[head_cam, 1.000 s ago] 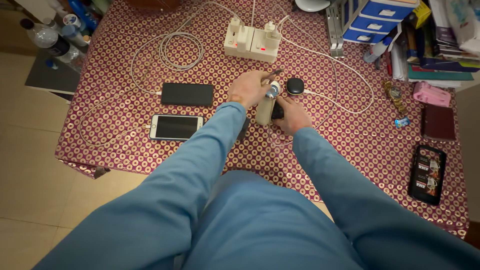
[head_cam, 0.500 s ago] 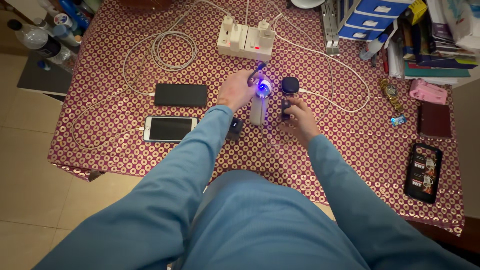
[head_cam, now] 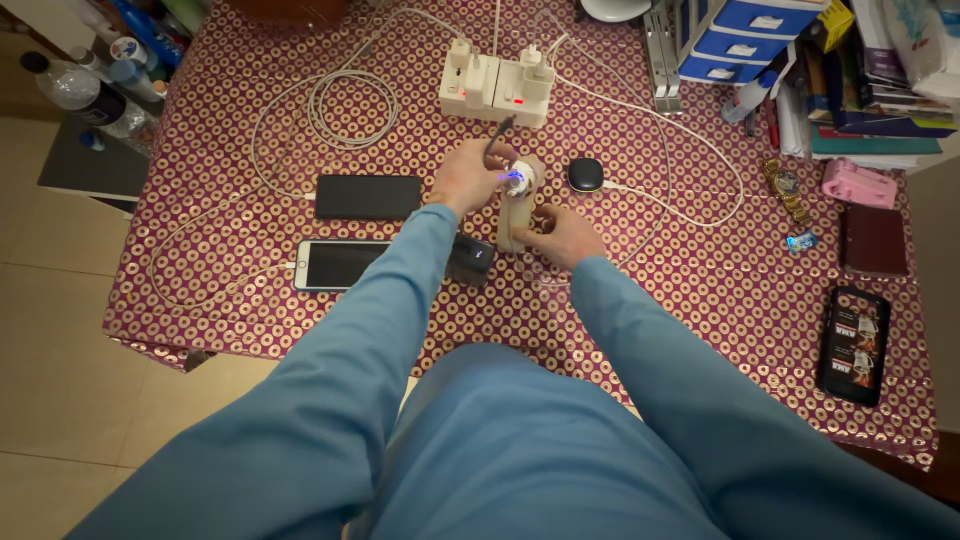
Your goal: The person connects several small electronic devices to a power strip using USB cables. They plug a cable into a round black device, then into a beige handheld massager, and finally into a power bank. The person also handles a small black circular device and a power bank, connecting them to the power strip.
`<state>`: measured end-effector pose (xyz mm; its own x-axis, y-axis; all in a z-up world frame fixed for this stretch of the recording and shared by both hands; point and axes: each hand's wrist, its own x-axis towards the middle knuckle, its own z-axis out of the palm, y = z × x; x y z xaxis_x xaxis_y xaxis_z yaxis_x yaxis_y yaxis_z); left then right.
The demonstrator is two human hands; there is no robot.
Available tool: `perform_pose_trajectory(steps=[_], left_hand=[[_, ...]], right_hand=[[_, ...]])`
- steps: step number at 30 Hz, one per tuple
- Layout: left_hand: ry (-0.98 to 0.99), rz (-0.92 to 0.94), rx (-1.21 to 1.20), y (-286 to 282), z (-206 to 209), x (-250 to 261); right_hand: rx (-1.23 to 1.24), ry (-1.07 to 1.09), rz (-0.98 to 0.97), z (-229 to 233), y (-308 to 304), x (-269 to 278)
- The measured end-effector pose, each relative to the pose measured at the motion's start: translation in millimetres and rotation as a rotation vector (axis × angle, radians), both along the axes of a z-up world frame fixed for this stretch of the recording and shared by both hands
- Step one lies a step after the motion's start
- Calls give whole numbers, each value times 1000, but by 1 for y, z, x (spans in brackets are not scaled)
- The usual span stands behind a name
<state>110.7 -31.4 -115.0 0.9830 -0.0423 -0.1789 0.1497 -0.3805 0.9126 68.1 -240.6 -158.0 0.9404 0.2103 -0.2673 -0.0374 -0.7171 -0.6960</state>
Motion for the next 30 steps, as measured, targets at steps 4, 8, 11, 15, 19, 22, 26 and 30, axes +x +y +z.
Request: perform_pose_trajectory(steps=[4,8,11,15,19,22,26,30], left_hand=[[75,-15,-75,8,-2,4],[-1,5,-68,10,-3,0],[-162,35,-200,16,-1,-14],[-11,38,-404,24,11,-35],[-2,54,-458,26,23,-43],[-52,43,-475,27,26,-44],[-149,7,-579,29,31,-40],[-194,-44,-578,26,43,-44]], right_hand=[[-93,122,7,19,19,4],[-221,-5,2,41,19,0],[-449,-68,42,56,1,2],[-592,-112,101,64,-10,4],[-607,-207,127,60,-10,1],[-593,-274,112,56,-11,1],[-461,-293,-15,50,-15,-1],[-153,-281,-298,39,-25,-9]])
